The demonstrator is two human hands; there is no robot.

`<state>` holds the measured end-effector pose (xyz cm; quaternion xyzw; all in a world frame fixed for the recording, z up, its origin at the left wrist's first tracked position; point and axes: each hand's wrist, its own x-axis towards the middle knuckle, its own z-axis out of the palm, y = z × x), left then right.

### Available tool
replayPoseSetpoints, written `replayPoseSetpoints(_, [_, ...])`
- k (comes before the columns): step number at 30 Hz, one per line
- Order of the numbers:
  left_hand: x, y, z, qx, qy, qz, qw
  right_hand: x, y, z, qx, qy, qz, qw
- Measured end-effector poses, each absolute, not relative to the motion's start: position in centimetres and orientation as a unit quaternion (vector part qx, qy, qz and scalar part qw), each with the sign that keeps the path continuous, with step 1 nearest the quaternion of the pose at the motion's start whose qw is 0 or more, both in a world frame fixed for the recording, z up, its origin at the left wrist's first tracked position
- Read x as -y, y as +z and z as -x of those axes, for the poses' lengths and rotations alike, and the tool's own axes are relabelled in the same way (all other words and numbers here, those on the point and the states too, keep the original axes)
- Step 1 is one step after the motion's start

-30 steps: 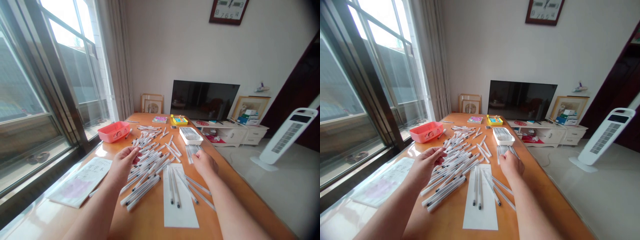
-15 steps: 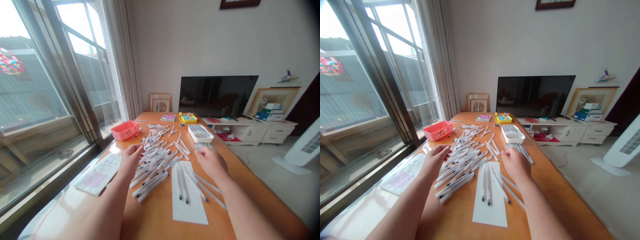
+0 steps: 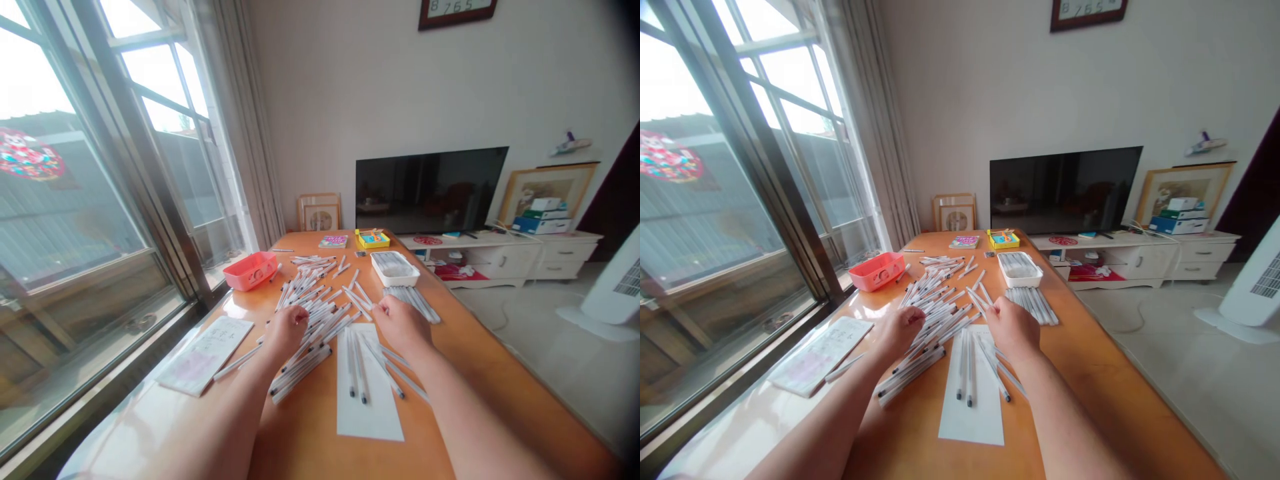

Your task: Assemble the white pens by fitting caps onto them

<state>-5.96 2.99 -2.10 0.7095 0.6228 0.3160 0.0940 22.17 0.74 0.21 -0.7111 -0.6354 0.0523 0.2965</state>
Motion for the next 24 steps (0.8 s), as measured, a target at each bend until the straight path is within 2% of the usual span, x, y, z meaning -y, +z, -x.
replayPoseSetpoints(9, [-2.8,-1.7,4.7,-0.65,0.188,-0.736,-0.019,-0.8,0.1,-22.1,0.648,0.051,0.704,0.287])
replayPoseSetpoints(13, [-2.6,-1.2,4.5,-0.662,0.159,-0.732,-0.031,-0.7,0.2,-22.1,0.655,0.047,0.694,0.297])
replayPoseSetpoints(18, [-2.6,-0.8,4.6,-0.664,0.198,-0.721,0.018,-0.6,0.2,-22.0,0.654,0.055,0.687,0.312])
replayPoseSetpoints(24, [-2.6,-0.2,3.9,-0.631,0.242,-0.728,0.114,-0.9,-0.8,-21.5,0.682,0.109,0.6,0.402])
